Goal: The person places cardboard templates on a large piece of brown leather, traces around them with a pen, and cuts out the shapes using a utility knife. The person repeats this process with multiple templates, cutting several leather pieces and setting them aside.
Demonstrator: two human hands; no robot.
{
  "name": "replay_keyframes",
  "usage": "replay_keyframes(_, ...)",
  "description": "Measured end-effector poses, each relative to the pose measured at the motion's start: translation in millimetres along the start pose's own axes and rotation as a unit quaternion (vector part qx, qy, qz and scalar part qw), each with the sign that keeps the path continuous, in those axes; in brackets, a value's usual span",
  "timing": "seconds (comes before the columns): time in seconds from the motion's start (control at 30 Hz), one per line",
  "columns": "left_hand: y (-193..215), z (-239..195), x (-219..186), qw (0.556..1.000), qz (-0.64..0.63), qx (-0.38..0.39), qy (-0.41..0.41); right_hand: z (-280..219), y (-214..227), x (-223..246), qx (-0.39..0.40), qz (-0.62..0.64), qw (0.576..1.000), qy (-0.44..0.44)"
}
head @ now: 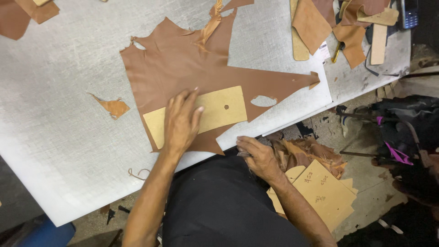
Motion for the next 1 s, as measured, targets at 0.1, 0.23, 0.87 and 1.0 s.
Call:
replay_keyframes(0.1,23,-64,48,0.983,0.017,-0.012,0.182,3,11,-12,-0.048,-0.046,0.995,-0.072)
replay_keyframes(0.23,54,-119,58,0.981,0.149,0.016,0.122,32,25,-6,-0.124,-0.080,0.989,0.007)
replay_keyframes(0.87,25,-142,46,0.987,0.106,-0.014,0.118,44,25,-25,-0.170,-0.149,0.972,0.067)
replay_keyframes(1.0,28,-132,45,0.987,0.117,-0.002,0.114,43,25,-28,-0.157,-0.115,0.980,0.044)
Point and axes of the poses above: each hand's wrist, its own z-axis towards the middle knuckle, its own y-axis out of the back of the hand, x = y × z, the point moved 6 cm from there along z, towards the middle knuckle, and after that the axes turned 2 degrees about x, right-handed, at the moved point
